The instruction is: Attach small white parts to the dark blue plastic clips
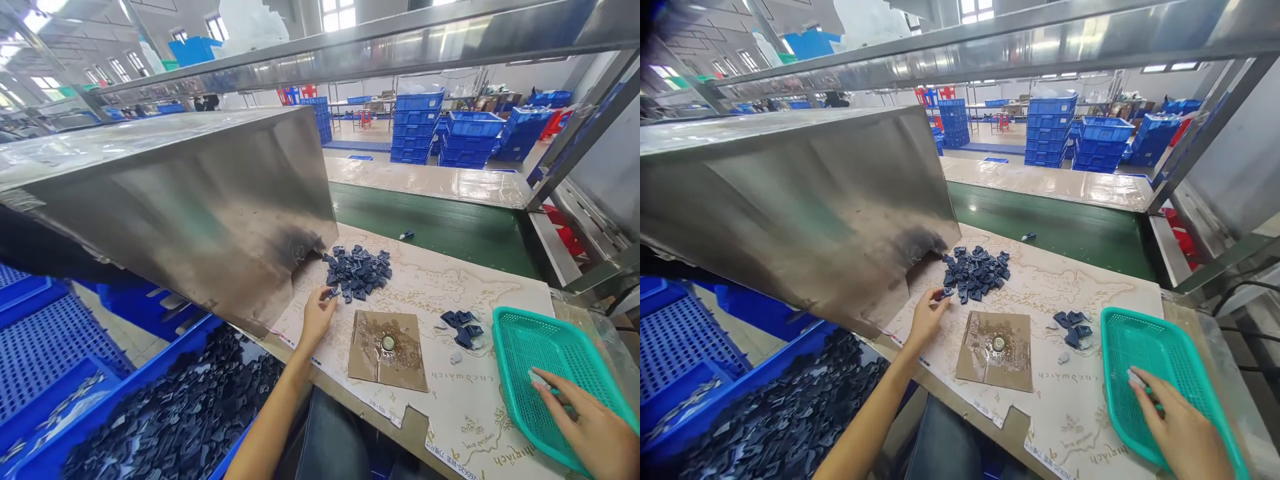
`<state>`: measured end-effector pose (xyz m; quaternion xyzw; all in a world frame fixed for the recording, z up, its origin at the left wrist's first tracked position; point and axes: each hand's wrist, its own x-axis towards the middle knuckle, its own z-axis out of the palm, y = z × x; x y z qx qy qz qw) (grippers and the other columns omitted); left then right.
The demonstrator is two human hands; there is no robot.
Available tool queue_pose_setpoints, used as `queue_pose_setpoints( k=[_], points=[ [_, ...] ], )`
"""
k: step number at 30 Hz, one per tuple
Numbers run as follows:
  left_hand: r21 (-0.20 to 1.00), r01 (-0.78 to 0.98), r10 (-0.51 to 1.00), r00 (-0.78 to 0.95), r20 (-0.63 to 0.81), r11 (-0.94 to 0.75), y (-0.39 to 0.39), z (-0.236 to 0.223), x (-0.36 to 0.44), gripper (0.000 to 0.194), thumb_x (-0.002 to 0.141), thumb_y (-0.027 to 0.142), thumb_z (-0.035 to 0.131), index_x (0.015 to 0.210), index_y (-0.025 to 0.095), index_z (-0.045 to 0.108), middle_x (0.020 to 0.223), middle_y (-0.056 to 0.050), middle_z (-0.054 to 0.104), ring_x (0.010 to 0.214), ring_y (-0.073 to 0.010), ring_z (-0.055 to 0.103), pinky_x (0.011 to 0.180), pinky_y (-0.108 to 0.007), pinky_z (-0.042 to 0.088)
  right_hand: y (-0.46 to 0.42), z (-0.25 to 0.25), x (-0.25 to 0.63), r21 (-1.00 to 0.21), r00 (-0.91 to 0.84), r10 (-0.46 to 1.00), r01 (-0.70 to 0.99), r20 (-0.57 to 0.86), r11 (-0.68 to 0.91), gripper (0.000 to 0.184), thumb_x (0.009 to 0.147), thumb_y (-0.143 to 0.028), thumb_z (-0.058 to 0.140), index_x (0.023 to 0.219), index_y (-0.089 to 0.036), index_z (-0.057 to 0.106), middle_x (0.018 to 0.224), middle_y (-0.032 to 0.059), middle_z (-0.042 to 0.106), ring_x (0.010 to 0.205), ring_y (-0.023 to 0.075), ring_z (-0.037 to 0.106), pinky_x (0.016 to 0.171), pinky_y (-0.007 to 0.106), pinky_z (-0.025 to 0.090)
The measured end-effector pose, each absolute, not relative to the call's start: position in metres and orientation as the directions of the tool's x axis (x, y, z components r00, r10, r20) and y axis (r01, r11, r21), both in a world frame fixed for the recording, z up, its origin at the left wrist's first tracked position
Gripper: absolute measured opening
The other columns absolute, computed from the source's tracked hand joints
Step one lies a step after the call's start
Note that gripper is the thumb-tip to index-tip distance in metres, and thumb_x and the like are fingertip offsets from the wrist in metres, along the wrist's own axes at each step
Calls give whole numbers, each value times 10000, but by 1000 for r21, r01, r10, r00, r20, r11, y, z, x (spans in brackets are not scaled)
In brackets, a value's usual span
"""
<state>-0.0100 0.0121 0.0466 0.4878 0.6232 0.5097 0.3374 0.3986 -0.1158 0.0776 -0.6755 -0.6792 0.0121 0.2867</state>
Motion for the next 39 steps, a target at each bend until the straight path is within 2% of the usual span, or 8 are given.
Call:
queue_pose_setpoints(
  k=[5,10,17,26,29,31,34,39],
  points=[
    [995,-90,974,-220,-61,42,-29,61,-5,448,712,514,648,998,182,558,945,-68,677,906,-201,690,711,-281,558,-116,102,322,-578,-28,940,782,340,233,176,840,-413,615,959,-285,627,777,45,718,559,186,687,380,218,521],
    [880,-452,978,-68,-195,144,-62,86,1,519,569,413,834,984,202,605,883,-26,700,936,-199,702,707,-219,569,-94,109,251,-696,-137,909,601,395,393,176,864,-353,601,879,-186,655,785,38,715,568,139,652,553,239,583],
    [856,-506,991,-12,-130,106,-79,104,2,376,560,334,868,808,178,633,795,2,694,748,-158,722,574,-169,569,-85,116,218,-777,-176,877,410,447,478,97,839,-229,648,915,-213,705,847,36,728,669,142,667,570,226,572],
    [840,-524,990,43,-135,138,-79,107,5,354,581,314,864,773,170,605,840,-23,719,723,-144,714,585,-165,562,-87,117,212,-808,-112,887,374,449,456,101,818,-188,648,888,-235,703,900,61,705,812,188,672,572,241,559],
    [834,-533,989,46,-141,143,-79,103,3,331,606,300,853,795,178,610,863,-17,720,732,-127,708,601,-157,558,-84,113,210,-821,-23,897,394,441,413,61,792,-198,662,818,-235,703,873,56,650,705,152,627,522,231,525],
    [838,-523,987,60,-149,158,-80,98,1,312,634,289,838,821,182,613,895,-22,720,750,-123,706,620,-159,559,-81,104,212,-859,53,922,387,384,335,40,789,-240,669,820,-224,689,784,36,627,612,129,588,510,229,511],
    [839,-514,983,83,-161,181,-81,93,0,313,644,281,831,837,177,608,914,-35,715,768,-134,706,625,-169,563,-79,86,217,-950,138,971,274,196,153,183,778,-369,679,824,-203,616,689,29,635,608,153,622,506,236,513],
    [787,-578,975,162,-151,218,-83,92,6,303,628,255,841,793,177,600,888,-17,704,805,-145,701,590,-157,561,-73,64,214,-971,93,996,237,-15,-37,410,733,-565,660,880,-187,598,697,38,645,602,169,641,527,266,527]
  ],
)
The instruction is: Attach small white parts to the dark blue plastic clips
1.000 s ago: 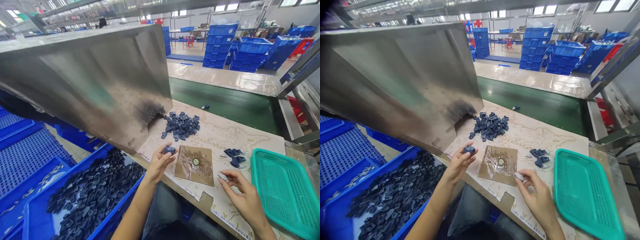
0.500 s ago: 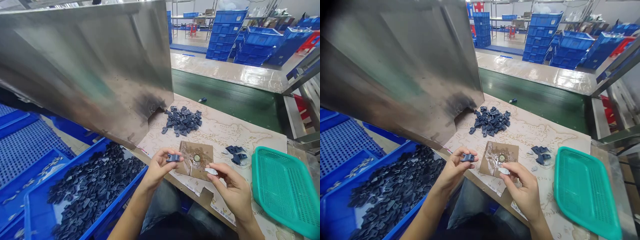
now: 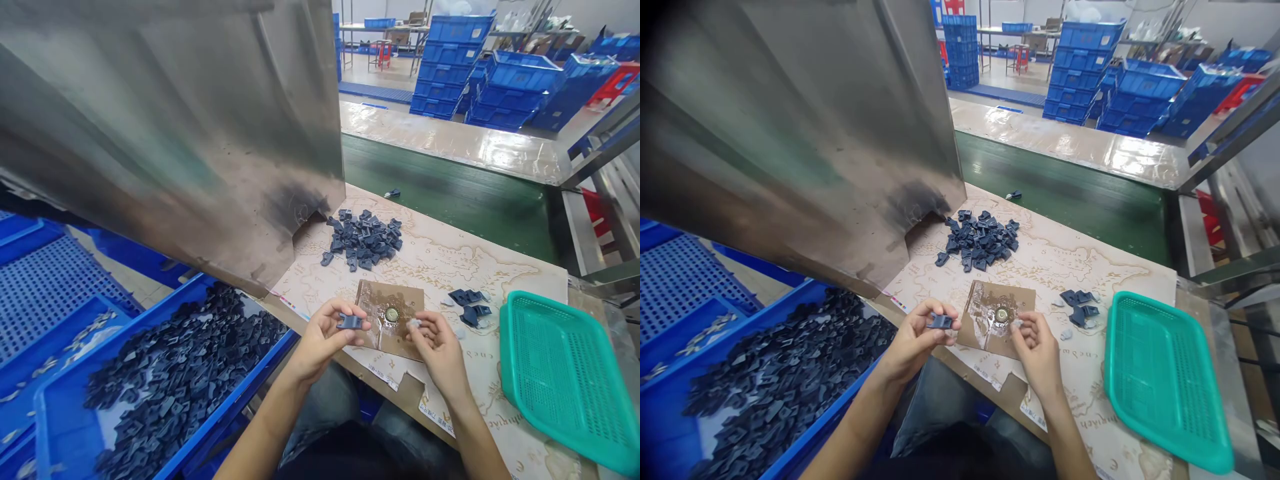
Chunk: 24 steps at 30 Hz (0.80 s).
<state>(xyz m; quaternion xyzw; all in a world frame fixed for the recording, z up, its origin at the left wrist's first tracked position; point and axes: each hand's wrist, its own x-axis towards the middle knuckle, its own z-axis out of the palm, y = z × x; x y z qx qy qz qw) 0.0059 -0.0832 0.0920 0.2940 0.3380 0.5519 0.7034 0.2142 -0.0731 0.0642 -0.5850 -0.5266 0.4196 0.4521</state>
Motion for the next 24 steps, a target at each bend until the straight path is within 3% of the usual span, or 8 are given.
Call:
queue_pose_setpoints(
  k=[3,9,16,20,24],
  points=[
    [740,-617,960,231,-156,269,-85,96,12,321,633,303,837,829,181,615,845,-19,694,723,-134,684,512,-154,549,-67,61,209,-945,3,999,324,-41,-40,459,742,-591,632,926,-171,663,672,46,665,569,172,630,539,287,528],
    [662,-672,943,260,-210,333,-90,100,17,428,571,341,869,912,192,657,755,-7,660,609,-103,621,423,-127,499,-52,61,209,-911,-58,998,413,-37,-9,379,710,-569,673,726,-192,646,577,36,661,537,190,632,532,293,511],
    [597,-691,906,223,-361,408,-85,101,15,366,612,393,836,877,176,709,919,-54,669,681,-100,584,419,-116,486,-47,56,212,-901,-191,981,429,-14,70,501,813,-644,491,902,-173,635,709,76,718,644,215,701,515,284,550],
    [597,-683,884,157,-441,420,-82,99,14,345,561,348,868,820,177,717,951,-37,668,759,-107,609,564,-154,551,-46,52,217,-805,-197,978,566,73,174,341,876,-468,491,960,-177,649,703,65,712,573,197,671,517,295,533],
    [605,-683,875,106,-472,409,-84,97,12,364,500,306,896,779,174,704,911,-23,676,806,-119,628,660,-180,557,-44,52,222,-652,-274,942,682,193,332,237,889,-317,469,937,-205,672,853,87,729,722,222,688,637,323,534]
  ],
)
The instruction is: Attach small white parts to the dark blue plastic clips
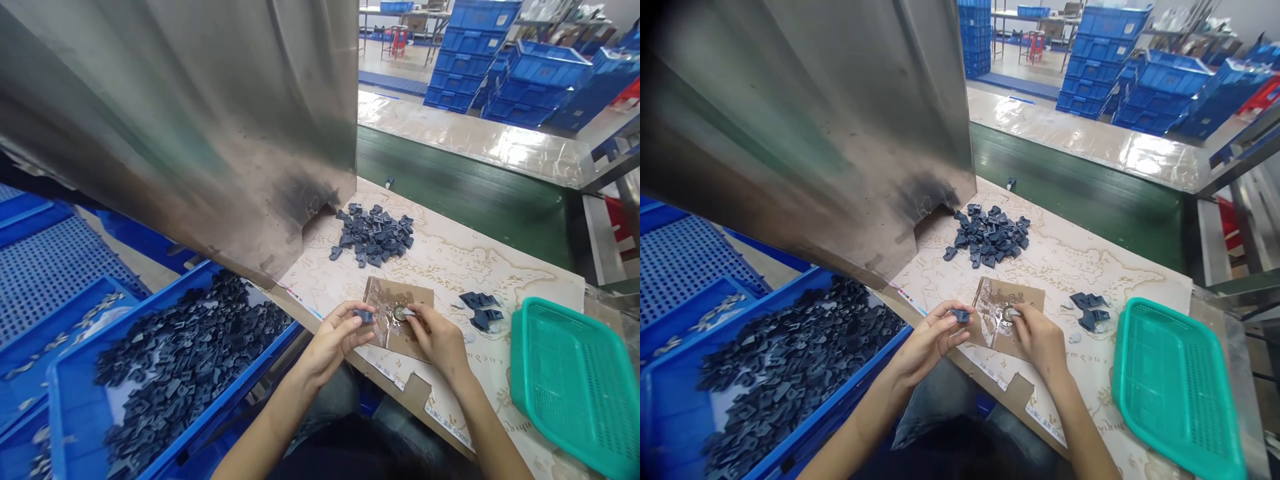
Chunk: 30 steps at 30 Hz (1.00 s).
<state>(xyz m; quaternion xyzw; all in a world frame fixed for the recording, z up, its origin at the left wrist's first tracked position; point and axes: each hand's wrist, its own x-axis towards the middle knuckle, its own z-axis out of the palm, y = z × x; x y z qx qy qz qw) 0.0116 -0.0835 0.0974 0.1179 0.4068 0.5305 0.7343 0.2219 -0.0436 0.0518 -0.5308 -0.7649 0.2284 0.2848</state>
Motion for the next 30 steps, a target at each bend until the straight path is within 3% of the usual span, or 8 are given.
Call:
queue_pose_setpoints(
  k=[4,12,16,20,30],
  points=[
    [592,-696,874,108,-473,406,-84,97,9,423,489,289,897,832,179,676,880,-18,678,793,-122,639,653,-183,539,-38,56,223,-524,-453,855,679,253,514,276,923,-254,412,861,-231,680,901,69,723,805,197,675,672,280,520],
    [595,-691,881,133,-454,410,-83,97,7,480,510,280,880,910,192,630,860,-12,660,796,-132,636,634,-184,521,-22,69,219,-366,-627,734,640,261,676,319,959,-232,385,813,-223,668,792,53,708,685,177,647,582,268,509],
    [595,-697,899,172,-403,400,-86,99,7,455,516,269,874,891,196,627,830,-1,636,791,-130,623,611,-175,516,-41,106,210,-394,-569,689,566,449,724,187,928,-159,477,947,-216,654,901,58,715,806,175,680,693,276,550],
    [595,-704,914,213,-344,388,-91,104,9,424,533,263,871,872,201,625,808,5,633,779,-125,625,599,-165,515,-72,139,194,-450,-451,631,450,631,771,235,872,-55,551,1012,-221,642,904,59,717,826,154,680,726,257,560],
    [575,-715,913,250,-321,398,-95,114,14,427,478,308,907,784,172,641,736,-3,655,665,-107,630,536,-140,499,-82,147,179,-440,-437,569,366,697,820,245,868,-42,569,1017,-216,656,844,58,739,755,145,692,641,245,573]
  ],
)
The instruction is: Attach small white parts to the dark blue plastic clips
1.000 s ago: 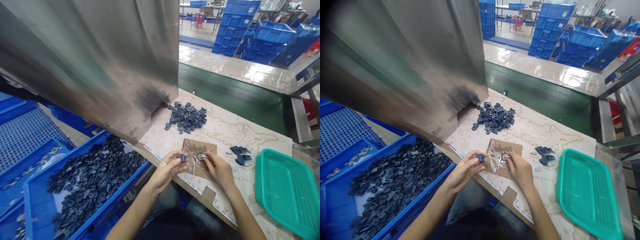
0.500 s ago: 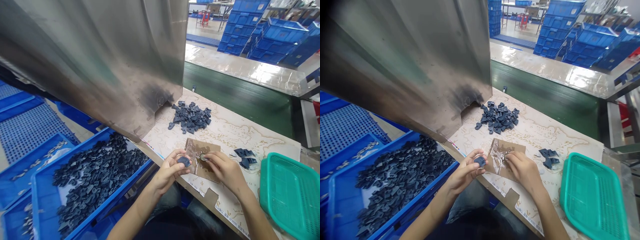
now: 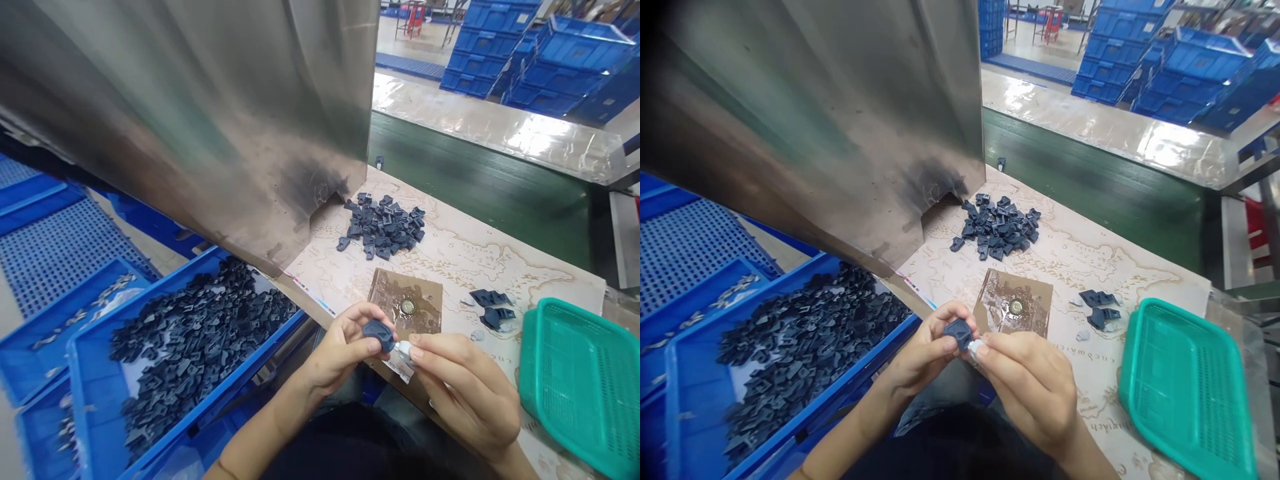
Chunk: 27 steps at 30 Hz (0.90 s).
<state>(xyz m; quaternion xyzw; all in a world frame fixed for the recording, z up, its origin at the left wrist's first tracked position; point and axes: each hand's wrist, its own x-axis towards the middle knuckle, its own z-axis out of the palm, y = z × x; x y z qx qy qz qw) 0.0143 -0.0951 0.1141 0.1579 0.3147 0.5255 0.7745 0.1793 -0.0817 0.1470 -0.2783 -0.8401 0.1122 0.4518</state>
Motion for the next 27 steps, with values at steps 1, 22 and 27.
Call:
queue_pose_setpoints(
  k=[1,22,27],
  points=[
    [578,-713,914,250,-319,396,-95,114,14,424,477,313,907,776,168,646,733,-5,656,653,-103,623,537,-143,500,-82,146,179,-439,-438,568,365,697,821,242,866,-42,573,1016,-213,656,845,60,739,758,145,691,639,244,573],
    [731,-596,943,210,-259,333,-95,101,8,371,543,336,877,834,165,724,809,-54,717,760,-163,659,742,-254,523,-71,136,186,-375,-598,497,327,629,867,282,910,-111,505,1123,-231,647,913,67,753,722,146,709,574,235,528],
    [874,-437,975,37,-221,215,-81,74,6,444,644,324,804,1043,196,657,1061,-93,688,1013,-224,630,860,-309,510,-45,118,182,-379,-602,616,486,507,787,174,909,-183,493,893,-221,662,866,60,739,768,165,699,668,255,545]
  ],
)
